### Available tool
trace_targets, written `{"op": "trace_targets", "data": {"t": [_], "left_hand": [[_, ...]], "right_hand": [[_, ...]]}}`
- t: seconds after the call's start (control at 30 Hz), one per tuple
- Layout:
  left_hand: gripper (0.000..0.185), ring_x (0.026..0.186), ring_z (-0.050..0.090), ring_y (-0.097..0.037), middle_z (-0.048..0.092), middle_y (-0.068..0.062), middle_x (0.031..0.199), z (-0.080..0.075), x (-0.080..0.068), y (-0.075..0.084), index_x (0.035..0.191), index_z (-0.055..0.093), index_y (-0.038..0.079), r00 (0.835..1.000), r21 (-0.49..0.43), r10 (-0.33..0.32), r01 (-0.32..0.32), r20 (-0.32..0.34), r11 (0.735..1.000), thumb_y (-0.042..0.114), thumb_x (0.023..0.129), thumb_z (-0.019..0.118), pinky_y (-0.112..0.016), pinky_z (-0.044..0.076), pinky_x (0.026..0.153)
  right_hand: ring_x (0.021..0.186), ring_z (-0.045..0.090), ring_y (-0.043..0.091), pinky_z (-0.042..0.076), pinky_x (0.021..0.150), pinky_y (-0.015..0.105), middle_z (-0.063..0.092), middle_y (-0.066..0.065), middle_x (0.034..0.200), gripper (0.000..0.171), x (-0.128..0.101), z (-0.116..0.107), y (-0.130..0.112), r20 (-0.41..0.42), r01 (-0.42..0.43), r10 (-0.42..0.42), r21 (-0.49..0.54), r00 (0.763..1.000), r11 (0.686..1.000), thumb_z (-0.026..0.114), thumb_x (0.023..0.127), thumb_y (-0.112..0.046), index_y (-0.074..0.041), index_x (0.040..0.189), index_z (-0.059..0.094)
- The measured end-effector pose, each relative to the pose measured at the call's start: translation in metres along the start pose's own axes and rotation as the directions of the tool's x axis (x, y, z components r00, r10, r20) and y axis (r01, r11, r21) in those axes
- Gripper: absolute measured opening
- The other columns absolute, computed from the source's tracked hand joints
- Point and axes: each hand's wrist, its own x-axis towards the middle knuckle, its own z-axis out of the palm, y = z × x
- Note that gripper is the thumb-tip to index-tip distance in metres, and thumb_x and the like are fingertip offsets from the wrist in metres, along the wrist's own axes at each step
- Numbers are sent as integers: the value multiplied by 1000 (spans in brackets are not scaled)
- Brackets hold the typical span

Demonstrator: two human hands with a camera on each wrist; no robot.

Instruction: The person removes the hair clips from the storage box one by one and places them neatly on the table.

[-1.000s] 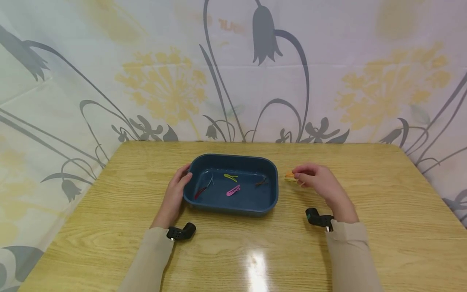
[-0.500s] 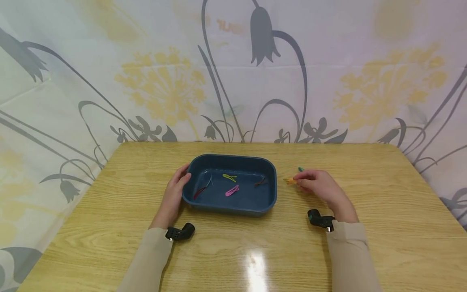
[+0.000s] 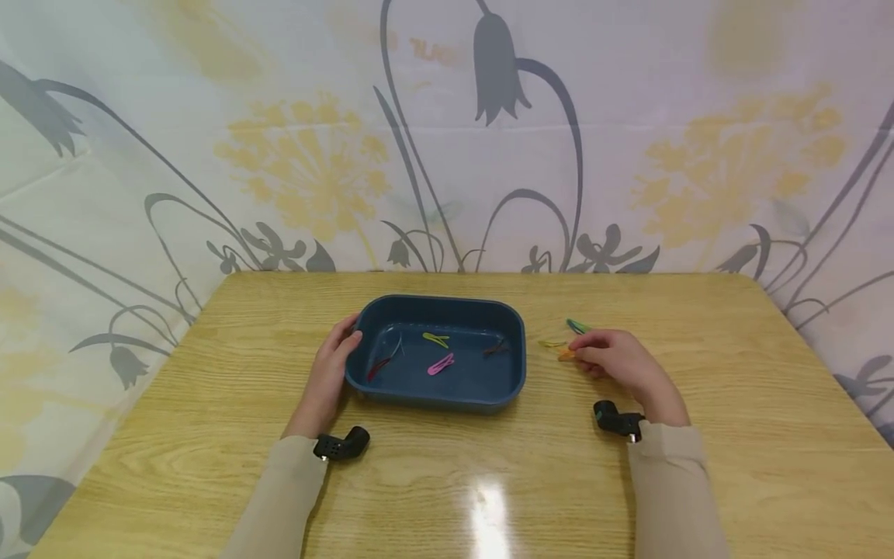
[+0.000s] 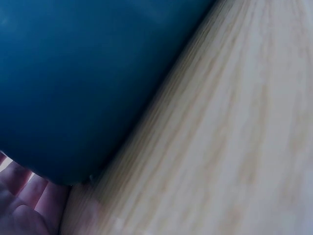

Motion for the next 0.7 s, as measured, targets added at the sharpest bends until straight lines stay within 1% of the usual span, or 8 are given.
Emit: {"op": "trace_targets", "data": {"t": [0.1, 0.23, 0.3, 0.47, 0.53, 0.7], "left_hand": [[37, 127, 37, -14, 44, 6, 135, 0, -1, 0, 133, 45, 26, 1000, -9, -6, 6, 9, 1000, 32, 96, 46, -38, 24, 110], [38, 127, 36, -13, 43, 7, 136, 0, -1, 1, 133, 44, 27, 1000, -11, -14, 15, 10, 1000, 33, 96, 47, -37, 24, 110], [39, 128, 36, -13, 43, 5, 137, 0, 0, 1, 134, 43, 25, 1000, -3, -1, 1, 9, 1000, 32, 96, 47, -37, 24, 110], [41, 130, 35, -15, 42, 2, 139, -1, -1, 1, 135, 43, 22, 1000, 12, 17, -18, 8, 1000, 32, 96, 47, -38, 24, 109], [41, 129, 35, -15, 42, 3, 138, -1, -1, 1, 135, 43, 22, 1000, 13, 13, -13, 8, 1000, 32, 96, 47, -38, 24, 109], [40, 129, 35, -13, 42, 4, 138, 0, -2, 2, 134, 43, 23, 1000, 16, 5, -5, 10, 1000, 33, 96, 47, -37, 25, 109]], "right_hand": [[73, 55, 13, 49, 66, 27, 61, 12, 97, 38, 0, 0, 0, -6, 3, -3, -9, 1000, 1000, 48, 96, -22, 8, 119, 51], [73, 55, 14, 49, 65, 26, 61, 13, 98, 37, 0, 1, 0, -24, 13, -14, -47, 1000, 999, 51, 95, -21, 8, 118, 52], [72, 54, 14, 48, 63, 26, 62, 13, 100, 36, 1, 1, 0, -27, 16, -18, -74, 999, 997, 52, 94, -20, 7, 118, 53], [65, 49, 15, 43, 56, 27, 61, 13, 98, 33, 2, 2, -2, -23, -6, 4, -92, 1000, 996, 53, 93, -19, 5, 116, 53], [64, 48, 14, 42, 56, 27, 60, 12, 96, 31, 2, 2, -2, -28, -16, 14, -87, 1000, 996, 53, 93, -17, 5, 115, 53], [61, 48, 14, 43, 55, 27, 59, 11, 86, 29, 3, 2, -1, -43, -7, 1, -122, 999, 993, 54, 92, -18, 4, 111, 55]]}}
